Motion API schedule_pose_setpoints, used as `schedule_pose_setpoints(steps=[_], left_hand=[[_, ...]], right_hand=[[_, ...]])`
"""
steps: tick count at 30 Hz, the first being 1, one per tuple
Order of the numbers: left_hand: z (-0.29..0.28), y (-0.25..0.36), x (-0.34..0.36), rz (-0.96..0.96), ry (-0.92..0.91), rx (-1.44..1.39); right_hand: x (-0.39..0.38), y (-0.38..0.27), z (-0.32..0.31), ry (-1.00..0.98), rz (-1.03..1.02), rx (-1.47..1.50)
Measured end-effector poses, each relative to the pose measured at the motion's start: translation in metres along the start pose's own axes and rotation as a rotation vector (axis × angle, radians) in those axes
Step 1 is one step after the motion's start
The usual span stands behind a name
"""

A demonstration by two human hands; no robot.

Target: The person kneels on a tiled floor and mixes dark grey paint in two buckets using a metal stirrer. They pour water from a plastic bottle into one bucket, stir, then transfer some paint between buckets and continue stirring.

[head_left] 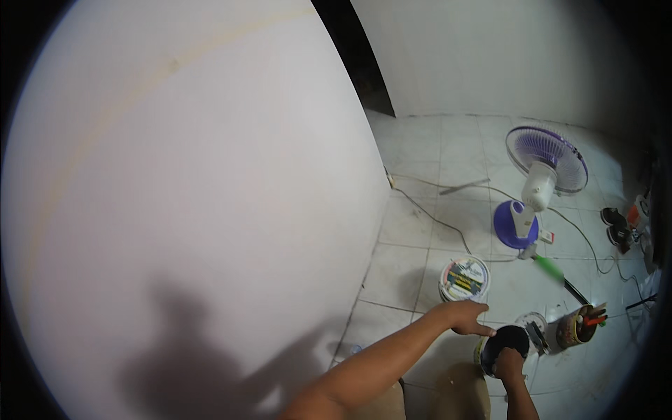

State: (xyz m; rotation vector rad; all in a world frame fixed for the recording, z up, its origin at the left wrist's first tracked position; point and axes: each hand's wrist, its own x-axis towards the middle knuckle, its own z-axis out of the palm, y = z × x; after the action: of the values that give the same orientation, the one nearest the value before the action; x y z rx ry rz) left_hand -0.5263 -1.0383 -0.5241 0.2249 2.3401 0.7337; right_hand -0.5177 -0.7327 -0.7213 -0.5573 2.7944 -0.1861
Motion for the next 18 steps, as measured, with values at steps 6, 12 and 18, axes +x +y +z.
schedule_pose_setpoints(steps=[6, 12, 18], left_hand=[[-0.001, 0.003, 0.007, -0.016, 0.008, 0.032], [-0.016, 0.006, 0.007, -0.012, 0.001, 0.052], [-0.010, -0.001, 0.001, 0.007, 0.008, -0.004]], right_hand=[[0.013, 0.031, 0.009, -0.007, 0.091, 0.021], [0.047, 0.038, 0.017, 0.297, 0.213, 0.034], [0.033, 0.021, 0.033, 0.080, 0.086, -0.067]])
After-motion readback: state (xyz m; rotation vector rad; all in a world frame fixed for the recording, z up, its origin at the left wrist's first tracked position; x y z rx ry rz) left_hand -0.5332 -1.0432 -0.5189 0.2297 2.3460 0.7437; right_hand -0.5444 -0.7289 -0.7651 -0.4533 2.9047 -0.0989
